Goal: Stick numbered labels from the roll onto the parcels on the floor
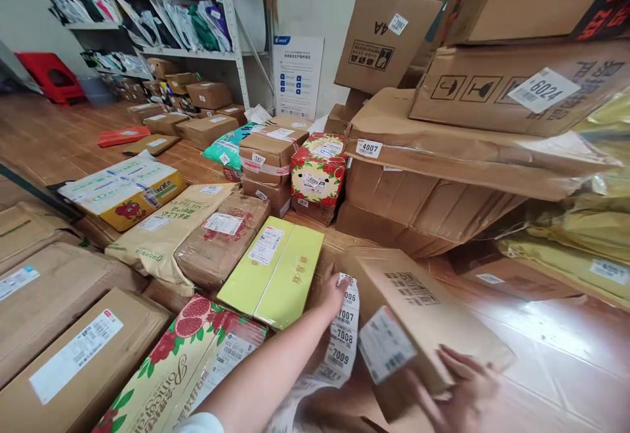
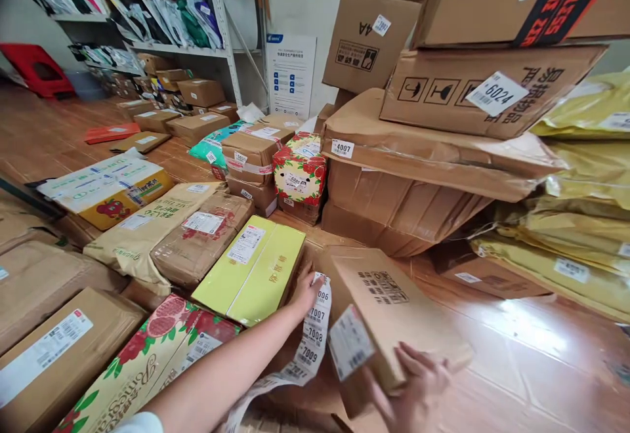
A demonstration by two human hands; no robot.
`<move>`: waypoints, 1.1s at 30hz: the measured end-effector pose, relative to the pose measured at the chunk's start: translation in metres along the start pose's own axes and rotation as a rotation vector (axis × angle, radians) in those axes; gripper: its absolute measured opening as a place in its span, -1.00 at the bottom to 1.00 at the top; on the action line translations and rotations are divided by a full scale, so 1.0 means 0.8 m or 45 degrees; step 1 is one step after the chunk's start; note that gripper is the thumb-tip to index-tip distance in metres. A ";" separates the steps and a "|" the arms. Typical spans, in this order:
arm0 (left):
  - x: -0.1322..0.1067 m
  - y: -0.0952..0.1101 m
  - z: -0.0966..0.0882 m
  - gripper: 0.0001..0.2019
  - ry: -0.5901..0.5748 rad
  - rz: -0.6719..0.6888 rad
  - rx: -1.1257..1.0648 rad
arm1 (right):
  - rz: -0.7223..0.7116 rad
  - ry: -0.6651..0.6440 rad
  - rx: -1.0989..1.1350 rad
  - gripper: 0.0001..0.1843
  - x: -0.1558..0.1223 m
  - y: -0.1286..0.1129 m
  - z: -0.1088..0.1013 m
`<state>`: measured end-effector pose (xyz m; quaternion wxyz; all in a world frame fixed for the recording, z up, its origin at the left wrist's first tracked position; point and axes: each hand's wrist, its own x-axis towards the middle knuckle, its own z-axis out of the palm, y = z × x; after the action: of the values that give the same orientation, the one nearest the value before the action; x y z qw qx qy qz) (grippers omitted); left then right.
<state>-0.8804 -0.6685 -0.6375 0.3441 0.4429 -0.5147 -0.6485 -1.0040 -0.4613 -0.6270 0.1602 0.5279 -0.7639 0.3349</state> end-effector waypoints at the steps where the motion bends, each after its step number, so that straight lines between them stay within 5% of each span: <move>1: -0.001 0.004 0.002 -0.86 0.031 -0.020 0.032 | -0.120 -0.058 -0.004 -0.47 0.007 -0.010 0.016; 3: -0.008 0.019 -0.001 -0.83 0.036 -0.075 0.065 | -0.167 -0.254 0.066 -0.46 0.021 -0.026 0.042; 5: -0.023 0.043 -0.020 -0.75 -0.026 -0.110 0.071 | -0.012 -0.540 0.266 -0.48 0.040 -0.044 0.050; 7: -0.047 0.070 -0.054 -0.69 -0.109 -0.085 0.081 | 0.174 -0.794 0.595 -0.51 0.069 -0.073 0.039; 12: -0.112 0.111 -0.154 -0.53 -0.256 -0.044 0.276 | 0.333 -0.978 1.052 -0.46 0.120 -0.186 0.016; 15: -0.135 0.106 -0.192 -0.52 -0.294 -0.103 0.197 | 0.523 -1.064 1.229 -0.58 0.115 -0.234 0.040; 19: -0.144 0.091 -0.218 -0.59 -0.312 -0.197 -0.026 | 0.762 -1.073 1.454 -0.58 0.099 -0.258 0.069; 29: -0.150 0.056 -0.245 -0.51 -0.061 -0.317 -0.179 | 0.935 -1.251 1.266 -0.66 0.080 -0.298 0.073; 33: -0.156 0.025 -0.259 -0.47 -0.161 -0.515 -0.265 | 1.026 -1.501 1.154 -0.78 0.059 -0.295 0.077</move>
<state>-0.6419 -0.6355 -0.6065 0.2179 0.4576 -0.3664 -0.7803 -0.8002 -0.5874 -0.5626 -0.6233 0.3168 -0.6442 0.3101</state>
